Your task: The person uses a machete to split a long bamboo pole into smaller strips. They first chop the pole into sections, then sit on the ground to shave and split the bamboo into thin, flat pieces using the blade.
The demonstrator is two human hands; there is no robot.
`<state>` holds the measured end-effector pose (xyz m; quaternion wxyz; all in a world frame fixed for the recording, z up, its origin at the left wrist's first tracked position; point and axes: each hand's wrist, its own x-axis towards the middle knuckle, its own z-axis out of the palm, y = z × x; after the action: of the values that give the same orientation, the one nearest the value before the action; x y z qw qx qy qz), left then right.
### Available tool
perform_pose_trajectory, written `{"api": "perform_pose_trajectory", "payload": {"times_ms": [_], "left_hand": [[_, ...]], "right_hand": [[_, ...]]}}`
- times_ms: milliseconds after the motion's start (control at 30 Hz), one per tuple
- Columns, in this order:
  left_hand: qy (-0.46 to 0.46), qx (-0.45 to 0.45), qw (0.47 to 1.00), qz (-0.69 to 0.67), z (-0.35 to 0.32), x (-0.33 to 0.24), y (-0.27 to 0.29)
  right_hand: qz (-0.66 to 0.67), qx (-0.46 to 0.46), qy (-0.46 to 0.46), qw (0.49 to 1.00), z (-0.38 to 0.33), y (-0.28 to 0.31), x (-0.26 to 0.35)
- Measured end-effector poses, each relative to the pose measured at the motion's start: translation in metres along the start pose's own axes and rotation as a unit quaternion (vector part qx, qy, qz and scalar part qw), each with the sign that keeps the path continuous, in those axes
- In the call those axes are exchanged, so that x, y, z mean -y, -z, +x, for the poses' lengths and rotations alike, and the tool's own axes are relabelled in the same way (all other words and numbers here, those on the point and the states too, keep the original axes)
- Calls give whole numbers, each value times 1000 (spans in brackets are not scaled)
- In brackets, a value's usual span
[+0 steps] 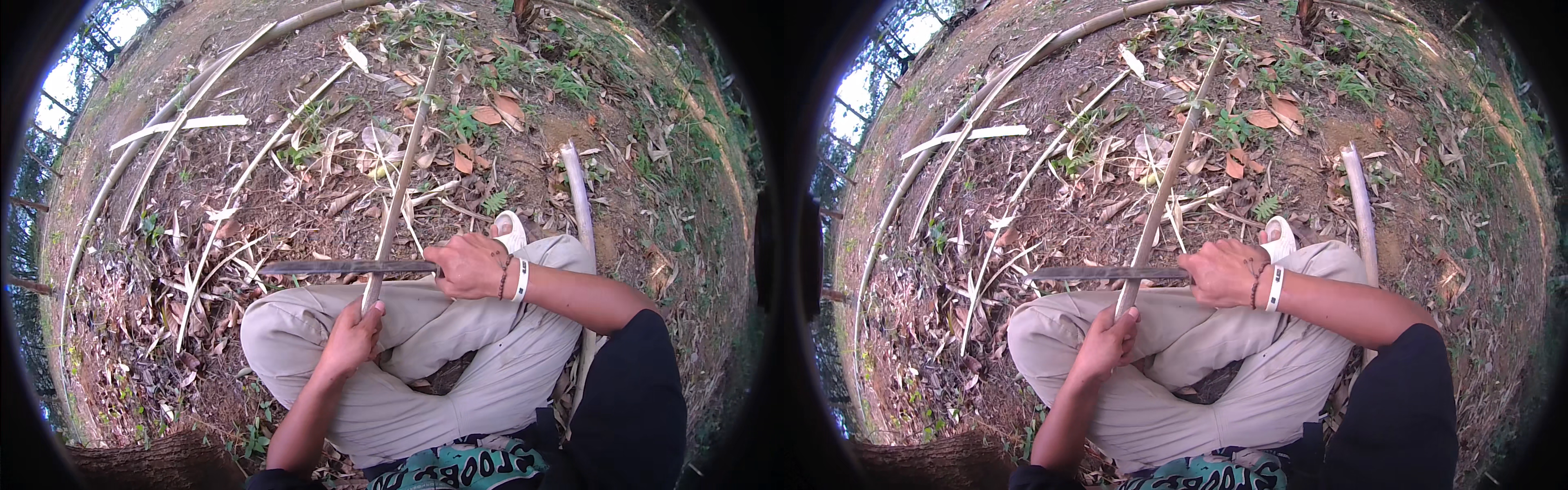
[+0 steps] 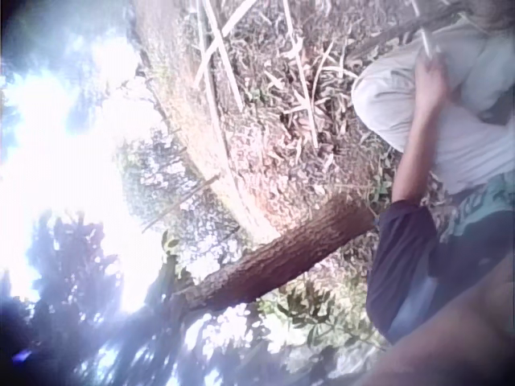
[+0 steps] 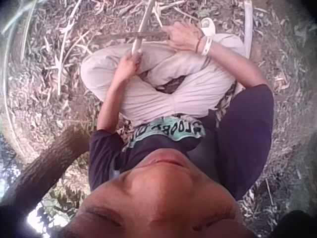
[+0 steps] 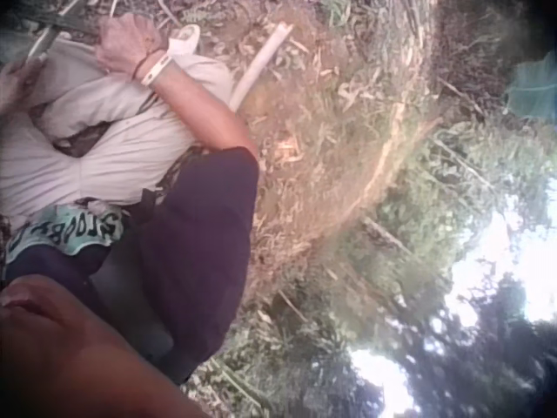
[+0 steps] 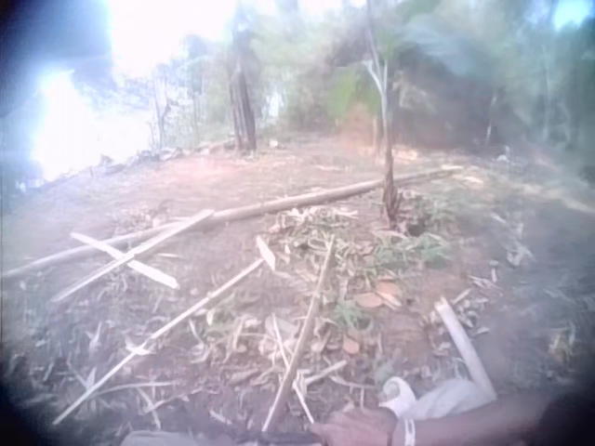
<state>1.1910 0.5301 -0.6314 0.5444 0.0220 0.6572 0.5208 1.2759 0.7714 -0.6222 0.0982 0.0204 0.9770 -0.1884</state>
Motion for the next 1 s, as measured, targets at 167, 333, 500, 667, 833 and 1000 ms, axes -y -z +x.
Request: {"api": "perform_pose_trajectory", "payload": {"times_ms": [167,333,500,667,833,1000], "left_hand": [[-8,-14,1000,3,5,-3,-9],[7,2,1000,15,-1,-2,-3],[-1,-8,1000,11,5,-11,-7],[-27,-8,998,49,3,-1,0],[-10,6,999,31,1,-7,-10],[-1,4,1000,2,3,-7,-3]], "right_hand": [[32,-13,-77,996,17,-1,-37],[16,18,-31,999,0,6,8],[24,-74,-97,992,30,-4,-69],[1,11,-44,999,18,8,-33],[-24,-85,-182,979,41,14,-155],[-14,-50,-74,996,33,21,-86]]}}
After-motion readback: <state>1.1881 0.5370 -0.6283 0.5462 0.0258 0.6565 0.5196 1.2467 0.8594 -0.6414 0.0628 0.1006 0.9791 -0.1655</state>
